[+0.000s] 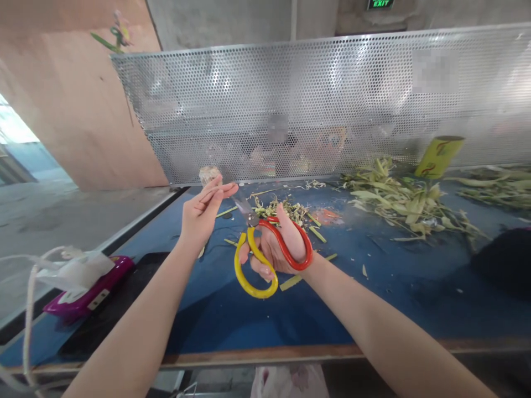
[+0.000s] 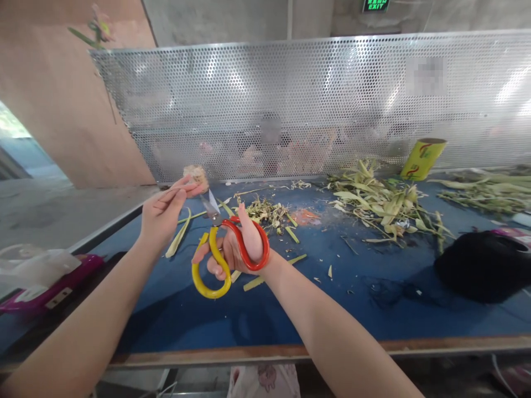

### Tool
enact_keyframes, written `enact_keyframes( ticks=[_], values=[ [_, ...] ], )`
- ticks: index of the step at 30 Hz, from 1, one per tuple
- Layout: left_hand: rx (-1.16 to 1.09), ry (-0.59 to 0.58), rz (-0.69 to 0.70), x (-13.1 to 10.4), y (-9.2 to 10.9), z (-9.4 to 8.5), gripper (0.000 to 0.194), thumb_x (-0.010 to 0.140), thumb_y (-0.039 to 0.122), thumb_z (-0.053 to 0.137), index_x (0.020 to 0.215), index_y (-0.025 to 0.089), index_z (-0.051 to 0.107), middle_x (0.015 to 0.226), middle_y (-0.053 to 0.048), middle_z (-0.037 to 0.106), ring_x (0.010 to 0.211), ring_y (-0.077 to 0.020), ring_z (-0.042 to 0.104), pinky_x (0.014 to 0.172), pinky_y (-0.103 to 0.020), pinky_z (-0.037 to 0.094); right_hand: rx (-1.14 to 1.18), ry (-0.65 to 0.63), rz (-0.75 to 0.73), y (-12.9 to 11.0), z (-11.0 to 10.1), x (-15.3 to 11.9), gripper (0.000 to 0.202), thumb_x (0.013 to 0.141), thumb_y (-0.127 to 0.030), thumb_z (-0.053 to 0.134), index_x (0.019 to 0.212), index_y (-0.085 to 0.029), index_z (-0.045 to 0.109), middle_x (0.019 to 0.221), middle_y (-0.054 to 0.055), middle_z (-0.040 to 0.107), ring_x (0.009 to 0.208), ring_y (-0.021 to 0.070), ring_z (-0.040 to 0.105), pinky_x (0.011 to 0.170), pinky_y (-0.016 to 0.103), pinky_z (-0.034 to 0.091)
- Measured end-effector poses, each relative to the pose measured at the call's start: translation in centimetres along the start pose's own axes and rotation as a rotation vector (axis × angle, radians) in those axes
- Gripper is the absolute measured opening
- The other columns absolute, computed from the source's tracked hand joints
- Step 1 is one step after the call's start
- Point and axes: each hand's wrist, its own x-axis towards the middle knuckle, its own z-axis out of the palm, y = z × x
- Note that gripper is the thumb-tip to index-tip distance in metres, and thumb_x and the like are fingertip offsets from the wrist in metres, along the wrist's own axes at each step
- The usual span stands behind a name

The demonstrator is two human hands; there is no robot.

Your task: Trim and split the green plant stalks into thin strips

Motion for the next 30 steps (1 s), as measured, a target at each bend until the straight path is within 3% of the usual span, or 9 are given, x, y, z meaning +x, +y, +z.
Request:
enact_keyframes(
  ticks=[4, 8, 14, 20, 25, 30],
  values=[
    [-0.211, 0.1, -0.099, -0.1, -1.3, 0.6, 0.02, 0.079, 0.03, 0.055, 0.088, 0.018, 0.068, 0.093, -0.004, 0.071, 0.101, -0.0189, 0.06, 0.1, -0.037, 0.036, -0.018, 0.049, -0.062, -0.2, 0.1, -0.1, 0.099, 0.065, -0.073, -0.02, 0.084, -0.01, 0.054, 0.049, 0.008, 0.056, 0.041, 0.0155, 0.049, 0.04, 0.027, 0.039],
    [-0.309, 0.177, -0.174, -0.2, -1.8, 1.0, 0.016, 0.074, 0.029, 0.061, 0.082, 0.017, 0.069, 0.09, -0.005, 0.071, 0.082, -0.0157, 0.066, 0.091, -0.033, 0.042, -0.052, 0.021, 0.006, -0.1, 0.2, 0.1, 0.106, 0.059, -0.076, -0.023, 0.079, -0.007, 0.055, 0.046, 0.008, 0.055, 0.035, 0.0148, 0.047, 0.038, 0.027, 0.038],
    [-0.482, 0.238, -0.429, -0.3, -1.6, 1.2, 0.023, 0.07, 0.029, 0.064, 0.089, 0.018, 0.068, 0.088, -0.007, 0.071, 0.096, -0.0179, 0.061, 0.06, -0.02, 0.042, -0.078, 0.056, -0.058, 0.1, 0.5, 0.0, 0.105, 0.062, -0.075, -0.021, 0.076, -0.006, 0.057, 0.043, 0.007, 0.052, 0.034, 0.013, 0.047, 0.036, 0.024, 0.037],
    [-0.493, 0.2, -0.491, -0.5, -1.8, 1.1, 0.028, 0.066, 0.031, 0.069, 0.089, 0.015, 0.069, 0.092, -0.009, 0.07, 0.094, -0.0191, 0.062, 0.061, -0.021, 0.043, -0.098, 0.051, -0.14, 0.2, 0.5, -0.1, 0.101, 0.063, -0.076, -0.018, 0.074, -0.01, 0.057, 0.043, 0.006, 0.051, 0.035, 0.0131, 0.045, 0.034, 0.023, 0.034],
    [-0.4, 0.051, -0.533, -1.1, -2.3, 1.3, 0.036, 0.065, 0.036, 0.069, 0.095, 0.016, 0.068, 0.095, -0.009, 0.07, 0.092, -0.0181, 0.062, 0.073, -0.025, 0.047, -0.113, 0.076, -0.137, 0.1, 0.7, -0.1, 0.1, 0.064, -0.077, -0.015, 0.075, -0.009, 0.058, 0.042, 0.005, 0.05, 0.035, 0.0129, 0.045, 0.034, 0.023, 0.034],
    [-0.344, -0.04, -0.58, -1.3, -2.2, 1.3, 0.033, 0.063, 0.04, 0.069, 0.087, 0.017, 0.071, 0.087, -0.008, 0.07, 0.072, -0.0146, 0.063, 0.057, -0.023, 0.045, -0.1, 0.115, -0.109, 0.1, 1.1, 0.2, 0.103, 0.058, -0.081, -0.013, 0.073, -0.008, 0.057, 0.038, 0.004, 0.049, 0.029, 0.0123, 0.042, 0.029, 0.023, 0.03]
  ],
)
